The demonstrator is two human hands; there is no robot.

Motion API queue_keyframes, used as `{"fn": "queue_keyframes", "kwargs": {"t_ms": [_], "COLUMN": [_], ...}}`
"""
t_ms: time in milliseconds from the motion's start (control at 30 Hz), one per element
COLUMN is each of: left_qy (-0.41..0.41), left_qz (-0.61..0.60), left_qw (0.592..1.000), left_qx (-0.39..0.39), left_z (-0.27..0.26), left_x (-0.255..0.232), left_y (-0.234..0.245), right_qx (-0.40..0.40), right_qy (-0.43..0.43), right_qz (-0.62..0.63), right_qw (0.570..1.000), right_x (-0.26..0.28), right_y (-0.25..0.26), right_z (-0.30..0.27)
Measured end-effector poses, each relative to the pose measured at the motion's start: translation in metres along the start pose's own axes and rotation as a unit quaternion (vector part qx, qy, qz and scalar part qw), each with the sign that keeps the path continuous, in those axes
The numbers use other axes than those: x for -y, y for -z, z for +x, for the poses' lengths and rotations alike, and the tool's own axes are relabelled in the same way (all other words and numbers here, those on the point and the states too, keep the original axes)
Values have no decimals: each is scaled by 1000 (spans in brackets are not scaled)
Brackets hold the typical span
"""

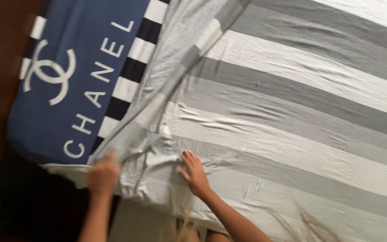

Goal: The recorder folds and smooths a striped bedsheet onto a bed.

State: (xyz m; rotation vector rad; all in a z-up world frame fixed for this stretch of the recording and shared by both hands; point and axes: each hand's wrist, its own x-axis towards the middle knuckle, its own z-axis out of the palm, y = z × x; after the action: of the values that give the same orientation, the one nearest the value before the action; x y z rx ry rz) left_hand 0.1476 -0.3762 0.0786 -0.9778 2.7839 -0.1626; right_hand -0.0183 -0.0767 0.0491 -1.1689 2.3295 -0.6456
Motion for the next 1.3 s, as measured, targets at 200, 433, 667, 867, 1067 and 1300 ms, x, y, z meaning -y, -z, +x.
{"fn": "queue_keyframes", "kwargs": {"t_ms": [200, 433, 667, 867, 1067, 1300], "left_qy": [-191, -137, -206, -153, 176, 249], "left_qz": [-154, -313, -213, -191, -296, -386], "left_qw": [969, 938, 941, 945, 872, 884], "left_qx": [-29, 60, 165, 217, 348, -89], "left_z": [-124, -198, -288, -337, -255, -148], "left_x": [-144, -229, -253, -288, -215, -108], "left_y": [20, 71, 6, -89, -44, 4], "right_qx": [-63, -219, -272, -243, -104, -47], "right_qy": [-255, -337, -382, -436, -468, -486], "right_qz": [520, 539, 514, 280, 346, 429], "right_qw": [813, 740, 718, 820, 807, 760], "right_x": [59, -26, -121, -148, -144, -113], "right_y": [64, 49, 16, 8, -9, -35], "right_z": [22, -50, -129, -163, -182, -222]}}
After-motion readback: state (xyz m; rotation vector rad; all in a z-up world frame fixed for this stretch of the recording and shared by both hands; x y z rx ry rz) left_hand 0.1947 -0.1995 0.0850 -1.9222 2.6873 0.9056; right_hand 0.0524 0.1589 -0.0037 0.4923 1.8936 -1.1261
